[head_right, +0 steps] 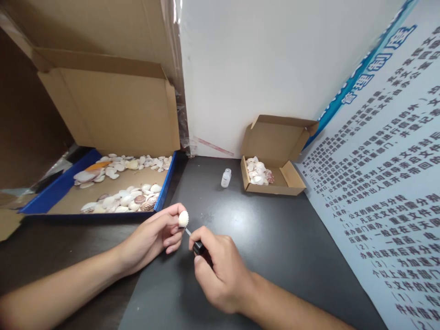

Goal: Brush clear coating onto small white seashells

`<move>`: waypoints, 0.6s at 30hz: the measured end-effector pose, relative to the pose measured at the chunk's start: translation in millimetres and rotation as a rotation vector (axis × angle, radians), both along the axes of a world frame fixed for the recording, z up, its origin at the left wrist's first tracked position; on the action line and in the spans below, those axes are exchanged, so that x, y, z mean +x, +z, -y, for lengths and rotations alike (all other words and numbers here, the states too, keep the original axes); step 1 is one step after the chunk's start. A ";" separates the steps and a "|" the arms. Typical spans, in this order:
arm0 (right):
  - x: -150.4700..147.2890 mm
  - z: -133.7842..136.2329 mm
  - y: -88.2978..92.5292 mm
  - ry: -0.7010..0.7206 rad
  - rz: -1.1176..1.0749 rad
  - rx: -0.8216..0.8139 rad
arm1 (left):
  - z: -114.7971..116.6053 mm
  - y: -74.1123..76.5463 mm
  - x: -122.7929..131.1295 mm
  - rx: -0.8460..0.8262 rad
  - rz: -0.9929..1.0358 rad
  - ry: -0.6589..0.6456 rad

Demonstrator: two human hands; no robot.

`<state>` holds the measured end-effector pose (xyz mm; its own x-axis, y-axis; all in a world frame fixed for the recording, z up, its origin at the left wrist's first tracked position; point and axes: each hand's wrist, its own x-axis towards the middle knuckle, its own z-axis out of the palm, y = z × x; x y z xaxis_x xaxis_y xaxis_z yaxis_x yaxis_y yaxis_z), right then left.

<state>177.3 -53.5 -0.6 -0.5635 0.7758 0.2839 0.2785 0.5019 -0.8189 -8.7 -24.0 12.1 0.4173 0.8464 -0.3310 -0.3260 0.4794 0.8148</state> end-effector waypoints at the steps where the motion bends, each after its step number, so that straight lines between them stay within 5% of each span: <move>1: 0.0 0.1 -0.4 -0.018 -0.009 0.003 | 0.0 0.3 0.2 0.001 0.000 0.003; 7: 1.3 0.2 0.0 -0.031 -0.038 0.097 | 0.0 0.0 0.1 0.009 0.001 -0.011; 14: 0.4 -7.2 -1.4 -0.147 -0.052 -0.132 | -0.2 -0.4 -0.4 0.027 0.016 -0.019; 18: -8.0 3.3 16.9 -0.112 -0.230 -0.373 | 0.4 -1.5 -0.1 0.011 0.018 -0.006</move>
